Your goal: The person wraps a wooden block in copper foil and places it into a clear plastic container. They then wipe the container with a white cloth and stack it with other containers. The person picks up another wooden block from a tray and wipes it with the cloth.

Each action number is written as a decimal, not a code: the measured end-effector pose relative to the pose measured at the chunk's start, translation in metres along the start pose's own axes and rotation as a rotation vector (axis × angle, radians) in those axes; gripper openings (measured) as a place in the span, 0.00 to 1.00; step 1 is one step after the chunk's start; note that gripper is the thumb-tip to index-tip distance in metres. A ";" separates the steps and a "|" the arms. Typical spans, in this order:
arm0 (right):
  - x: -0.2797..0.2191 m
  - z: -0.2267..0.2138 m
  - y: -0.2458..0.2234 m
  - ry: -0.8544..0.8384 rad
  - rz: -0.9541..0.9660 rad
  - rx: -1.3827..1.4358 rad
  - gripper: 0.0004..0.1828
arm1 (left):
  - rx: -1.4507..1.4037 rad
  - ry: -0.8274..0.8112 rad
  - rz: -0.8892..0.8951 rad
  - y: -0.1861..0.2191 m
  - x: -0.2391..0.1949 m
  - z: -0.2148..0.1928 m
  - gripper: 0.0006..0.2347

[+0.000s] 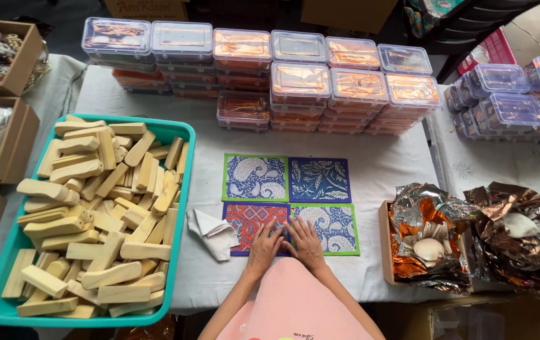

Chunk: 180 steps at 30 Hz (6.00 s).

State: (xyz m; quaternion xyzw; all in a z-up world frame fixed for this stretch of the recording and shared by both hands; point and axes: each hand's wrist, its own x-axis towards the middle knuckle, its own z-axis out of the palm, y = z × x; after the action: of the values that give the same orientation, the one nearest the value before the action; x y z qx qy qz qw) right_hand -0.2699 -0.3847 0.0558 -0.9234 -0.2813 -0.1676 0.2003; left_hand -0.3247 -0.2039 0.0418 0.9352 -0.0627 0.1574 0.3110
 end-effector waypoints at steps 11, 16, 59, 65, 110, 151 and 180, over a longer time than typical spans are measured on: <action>-0.001 0.001 -0.002 -0.167 -0.101 0.161 0.29 | 0.029 -0.157 0.042 -0.002 -0.055 -0.026 0.21; -0.005 0.003 0.000 -0.156 0.023 0.168 0.25 | 0.048 -0.143 0.071 0.000 -0.027 -0.002 0.28; -0.013 -0.018 0.029 -0.056 1.135 1.788 0.27 | -0.444 0.133 -0.246 0.110 0.019 -0.077 0.11; -0.017 -0.033 0.031 -0.164 1.165 1.922 0.26 | -1.134 -0.032 -1.015 0.048 -0.004 0.021 0.15; -0.049 0.064 0.108 -0.215 1.160 2.288 0.26 | -0.585 -0.052 -0.464 0.213 0.061 -0.058 0.20; -0.004 -0.015 -0.047 0.072 0.993 2.529 0.41 | 0.298 -0.127 -0.842 -0.241 0.091 -0.335 0.38; -0.009 -0.036 -0.086 -0.135 0.480 3.187 0.27 | 0.254 0.033 -0.266 -0.244 0.120 -0.212 0.17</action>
State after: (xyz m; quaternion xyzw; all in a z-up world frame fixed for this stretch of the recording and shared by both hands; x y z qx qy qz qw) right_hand -0.3348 -0.3402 0.1068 -0.1879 0.0248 -0.3532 -0.9162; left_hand -0.2133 0.1162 0.1055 0.9643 0.0872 0.1367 0.2095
